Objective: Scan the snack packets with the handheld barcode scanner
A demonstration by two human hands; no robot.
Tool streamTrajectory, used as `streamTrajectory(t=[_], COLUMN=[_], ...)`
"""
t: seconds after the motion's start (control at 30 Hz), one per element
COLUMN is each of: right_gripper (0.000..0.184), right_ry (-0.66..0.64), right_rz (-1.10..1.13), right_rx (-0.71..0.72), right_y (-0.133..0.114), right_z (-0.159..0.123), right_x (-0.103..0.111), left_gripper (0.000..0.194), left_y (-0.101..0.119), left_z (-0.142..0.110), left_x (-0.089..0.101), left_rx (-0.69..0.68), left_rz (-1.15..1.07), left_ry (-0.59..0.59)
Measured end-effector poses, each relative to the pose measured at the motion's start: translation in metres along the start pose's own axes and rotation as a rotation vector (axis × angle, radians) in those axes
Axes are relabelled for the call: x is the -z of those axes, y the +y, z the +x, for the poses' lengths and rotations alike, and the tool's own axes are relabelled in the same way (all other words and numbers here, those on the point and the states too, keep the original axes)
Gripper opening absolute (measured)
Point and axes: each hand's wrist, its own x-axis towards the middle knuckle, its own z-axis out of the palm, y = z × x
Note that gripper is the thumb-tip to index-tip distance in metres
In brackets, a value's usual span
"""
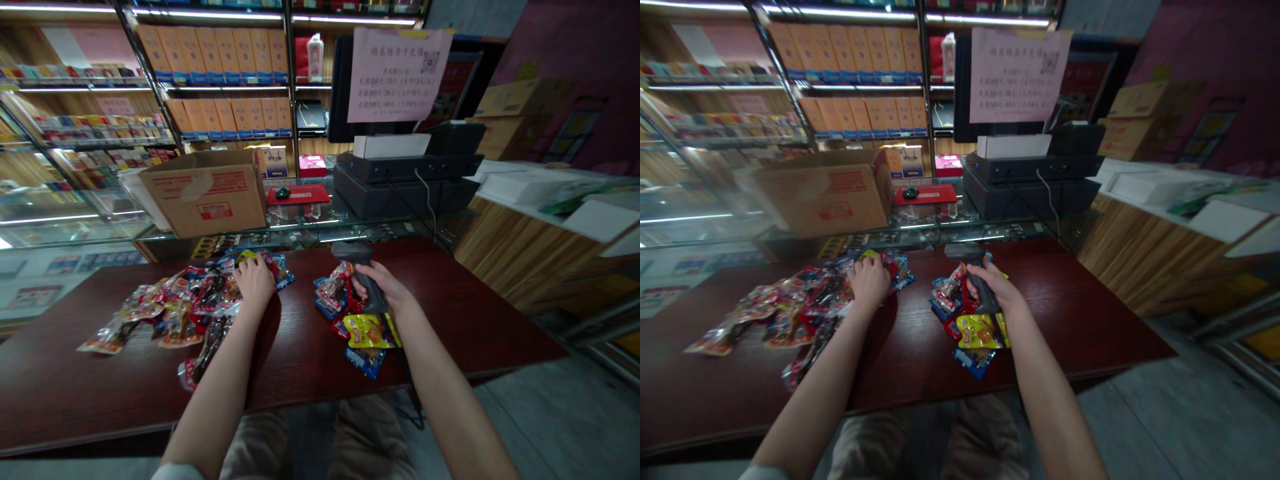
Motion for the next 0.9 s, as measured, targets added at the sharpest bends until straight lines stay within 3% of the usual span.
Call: streamTrajectory(t=[0.07, 0.13, 0.27, 0.37, 0.5, 0.63, 0.77, 0.9], right_gripper=[0.034, 0.032, 0.030, 0.031, 0.029, 0.026, 0.026, 0.029], right_ry=[0.013, 0.032, 0.132, 0.214, 0.349, 0.430, 0.422, 0.401], right_rz=[0.010, 0.006, 0.023, 0.071, 0.151, 0.157, 0.142, 0.129], right_rx=[0.004, 0.016, 0.077, 0.130, 0.210, 0.194, 0.135, 0.050], right_y=[0.000, 0.000, -0.002, -0.004, -0.005, -0.004, -0.002, 0.000], right_z=[0.001, 0.002, 0.004, 0.003, 0.003, 0.004, 0.004, 0.005], right_x=[0.002, 0.008, 0.027, 0.044, 0.061, 0.069, 0.072, 0.074], left_gripper=[0.050, 0.052, 0.049, 0.044, 0.045, 0.044, 0.046, 0.051], left_y=[-0.003, 0.000, 0.007, 0.001, -0.008, 0.009, 0.046, 0.062], left_z=[0.000, -0.002, -0.009, -0.011, -0.007, -0.008, -0.025, -0.038], left_x=[-0.003, -0.008, -0.021, -0.027, -0.026, -0.020, -0.020, -0.028], left_rx=[-0.021, -0.125, -0.287, -0.230, -0.105, -0.274, -0.456, -0.438], left_rz=[0.053, 0.027, -0.015, 0.058, 0.107, -0.051, -0.328, -0.369], left_ry=[0.046, 0.061, -0.099, -0.136, -0.050, -0.010, -0.224, -0.424])
